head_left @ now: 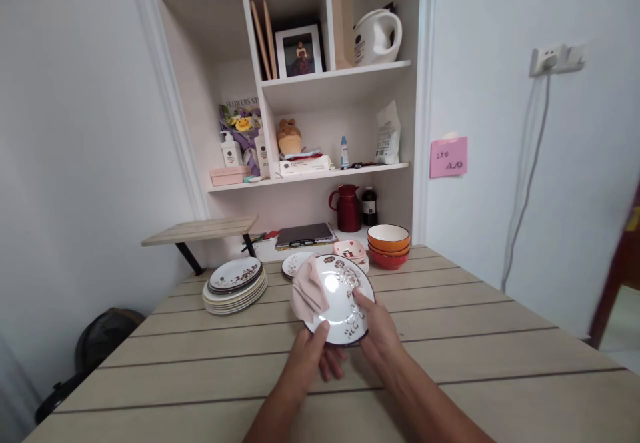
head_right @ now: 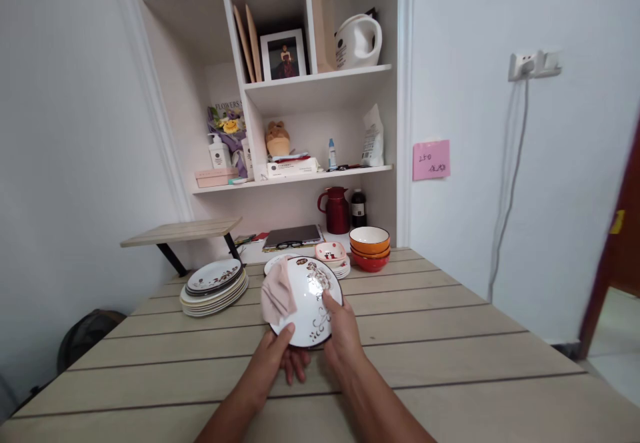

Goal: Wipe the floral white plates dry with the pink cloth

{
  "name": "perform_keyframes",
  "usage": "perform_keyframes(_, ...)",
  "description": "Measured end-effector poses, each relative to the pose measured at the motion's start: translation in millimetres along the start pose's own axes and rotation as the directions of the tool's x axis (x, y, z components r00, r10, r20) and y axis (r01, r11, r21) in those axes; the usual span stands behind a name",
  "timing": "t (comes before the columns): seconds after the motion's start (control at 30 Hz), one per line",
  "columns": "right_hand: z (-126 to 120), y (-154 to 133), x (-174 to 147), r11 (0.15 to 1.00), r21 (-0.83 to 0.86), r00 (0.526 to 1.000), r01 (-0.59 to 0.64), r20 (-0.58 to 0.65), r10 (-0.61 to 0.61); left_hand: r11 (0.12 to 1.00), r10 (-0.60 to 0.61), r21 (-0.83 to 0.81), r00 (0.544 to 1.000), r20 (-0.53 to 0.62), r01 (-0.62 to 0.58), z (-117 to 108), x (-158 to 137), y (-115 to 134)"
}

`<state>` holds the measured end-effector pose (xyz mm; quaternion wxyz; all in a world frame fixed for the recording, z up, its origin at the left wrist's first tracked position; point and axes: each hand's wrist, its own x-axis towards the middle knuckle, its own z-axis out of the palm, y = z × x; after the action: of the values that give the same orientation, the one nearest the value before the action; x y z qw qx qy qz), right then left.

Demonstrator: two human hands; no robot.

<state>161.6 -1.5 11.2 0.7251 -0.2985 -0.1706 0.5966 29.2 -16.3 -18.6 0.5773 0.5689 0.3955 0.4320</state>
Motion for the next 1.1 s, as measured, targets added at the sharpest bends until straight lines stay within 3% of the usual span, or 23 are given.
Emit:
perform_keyframes(0.2, 4.0, 2.2, -4.0, 0.996, 0.049, 0.996, -0.074, 0.063, 0.071, 0.989, 0.084, 0.122, 0.995, -0.045, -0.078, -12.6, -3.9, 10.3)
perform_keyframes(0.4, 6.1, -8.4, 0.1, 0.968, 0.197, 0.984, -0.156, 0.118, 0.135, 0.944, 0.128, 0.28, 0.977, 0.172, -0.173, -16.3, -9.4, 4.1)
perform_keyframes(0.5, 5.9, -16.4, 2.9, 0.963, 0.244, 0.989, -0.115, 0.115, 0.089, 0.864, 0.313, 0.401, 0.949, 0.045, -0.304, -18.8, -12.9, 5.8)
perform_keyframes(0.57, 5.7, -18.9, 3.8, 0.969, 0.236, 0.995, -0.072, 0.084, 0.054, 0.793, 0.505, 0.466, 0.85, -0.146, -0.391, -22.5, -14.5, 10.9)
perform_keyframes(0.63, 5.5, -17.9, 3.5, 0.98, 0.197, 0.998, -0.035, 0.049, 0.026, 0.733, 0.647, 0.512, 0.693, -0.318, -0.449, -27.2, -14.6, 16.4)
perform_keyframes(0.73, 5.4, -10.9, 1.2, 0.992, 0.12, 0.999, -0.033, 0.012, 0.032, 0.719, 0.695, 0.501, 0.495, -0.522, -0.482, -34.0, -11.4, 20.8)
perform_keyframes(0.8, 5.6, -5.8, -1.7, 0.995, 0.073, 0.998, -0.063, 0.017, 0.062, 0.727, 0.681, 0.483, 0.424, -0.597, -0.488, -37.2, -8.2, 21.1)
perform_keyframes(0.83, 5.8, -4.0, -3.5, 0.996, 0.052, 0.997, -0.074, 0.025, 0.073, 0.73, 0.677, 0.479, 0.416, -0.607, -0.488, -38.0, -6.7, 20.9)
perform_keyframes(0.9, 7.0, -2.5, -8.2, 0.997, 0.015, 0.996, -0.076, 0.05, 0.076, 0.75, 0.657, 0.449, 0.466, -0.592, -0.486, -38.1, -4.7, 21.1)
perform_keyframes(1.03, 11.9, -6.3, -19.2, 0.997, -0.059, 0.984, -0.056, 0.165, 0.065, 0.888, 0.457, 0.199, 0.743, -0.489, -0.415, -32.2, -6.1, 25.7)
perform_keyframes(1.1, 14.1, -9.7, -23.6, 0.995, -0.093, 0.975, -0.031, 0.217, 0.05, 0.929, 0.363, 0.093, 0.834, -0.416, -0.358, -29.2, -8.7, 29.3)
